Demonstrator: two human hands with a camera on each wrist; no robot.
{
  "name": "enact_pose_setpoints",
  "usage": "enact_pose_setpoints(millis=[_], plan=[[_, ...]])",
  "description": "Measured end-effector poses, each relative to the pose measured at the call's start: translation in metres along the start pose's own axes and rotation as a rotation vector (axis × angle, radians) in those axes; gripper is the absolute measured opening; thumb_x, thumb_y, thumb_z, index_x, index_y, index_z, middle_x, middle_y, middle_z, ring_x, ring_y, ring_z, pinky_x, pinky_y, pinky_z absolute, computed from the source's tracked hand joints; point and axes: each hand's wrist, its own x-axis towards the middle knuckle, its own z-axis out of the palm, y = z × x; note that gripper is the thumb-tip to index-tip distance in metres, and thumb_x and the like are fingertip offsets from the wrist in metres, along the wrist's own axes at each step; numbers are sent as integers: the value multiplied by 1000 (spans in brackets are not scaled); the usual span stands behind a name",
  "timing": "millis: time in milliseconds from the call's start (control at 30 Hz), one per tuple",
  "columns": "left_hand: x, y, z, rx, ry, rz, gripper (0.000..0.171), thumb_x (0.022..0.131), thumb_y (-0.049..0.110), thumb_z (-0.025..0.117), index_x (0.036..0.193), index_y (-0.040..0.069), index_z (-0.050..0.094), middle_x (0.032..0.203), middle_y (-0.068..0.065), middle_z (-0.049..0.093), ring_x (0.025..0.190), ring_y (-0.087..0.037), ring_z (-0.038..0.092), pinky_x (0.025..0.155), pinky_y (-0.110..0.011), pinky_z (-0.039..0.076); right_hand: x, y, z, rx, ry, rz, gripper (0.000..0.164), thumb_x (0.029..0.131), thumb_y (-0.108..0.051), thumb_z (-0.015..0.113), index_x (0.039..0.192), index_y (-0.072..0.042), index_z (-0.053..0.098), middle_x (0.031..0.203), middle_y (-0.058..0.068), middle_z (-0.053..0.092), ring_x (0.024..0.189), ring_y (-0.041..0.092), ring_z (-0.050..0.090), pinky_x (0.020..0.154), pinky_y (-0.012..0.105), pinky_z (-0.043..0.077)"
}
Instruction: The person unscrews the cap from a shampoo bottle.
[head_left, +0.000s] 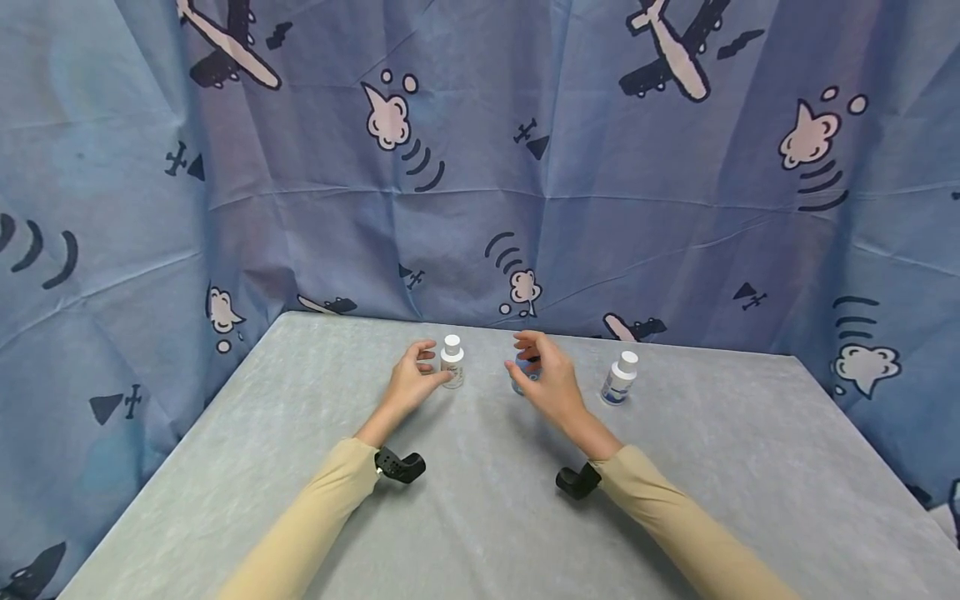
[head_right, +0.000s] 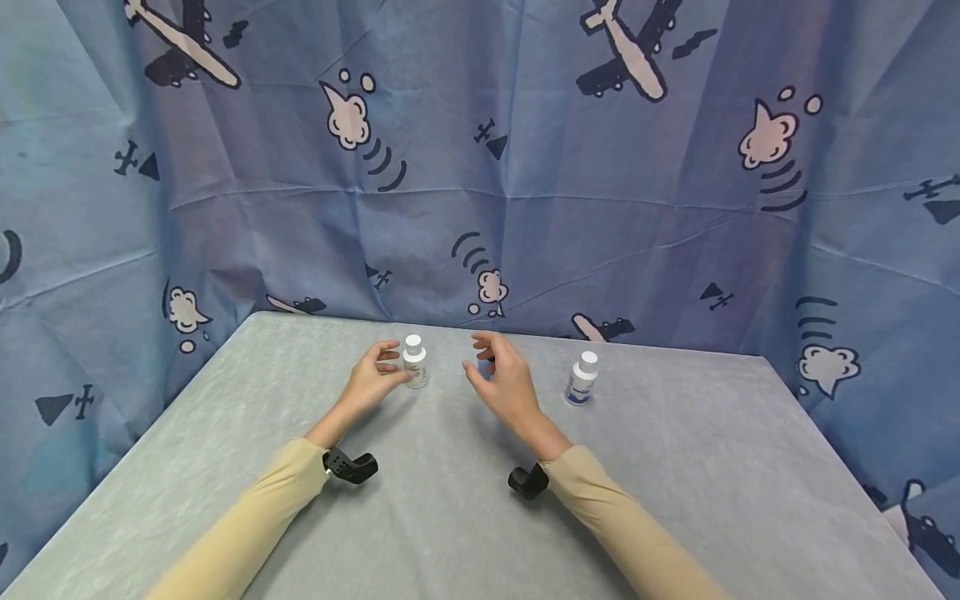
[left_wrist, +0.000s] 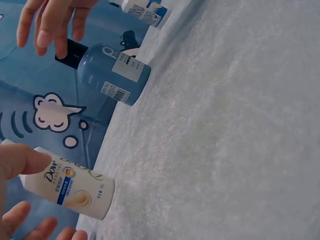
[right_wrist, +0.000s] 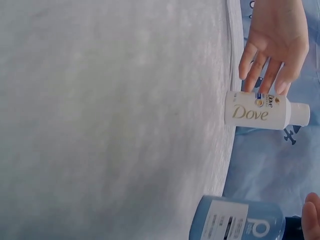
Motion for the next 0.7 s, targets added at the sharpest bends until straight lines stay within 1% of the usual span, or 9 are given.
enact_pose_setpoints(millis=[200,400,533,700], plan=[[2,-3,3,2,6,16,61,78,13,75,133,5,51,125,-19,60,109,-34,60,91,-45,50,5,-5,8,23,-22,31,43,85,-13,72,123,-6,54,111,11,64,93,23,66,73,36,57],[5,-6,5,18,22,34,60,76,12,76,131,4,53,119,-19,63,104,-34,62,89,-44,51,9,-10,15,47,-47,38,45,85,-14,72,125,-6,53,115,11,63,95,23,66,73,32,57],[7,-7,6,11,13,34,60,76,12,77,131,4,53,120,-19,63,104,-33,62,88,-44,51,11,-12,20,59,-59,48,46,85,-14,72,126,-6,53,116,11,62,96,23,65,75,33,57],[9,-10,8,-5,0,32,59,76,13,78,130,5,55,119,-19,64,102,-32,63,87,-42,52,13,-15,25,87,-70,60,46,84,-13,73,124,-6,53,115,11,63,97,25,65,80,37,57]])
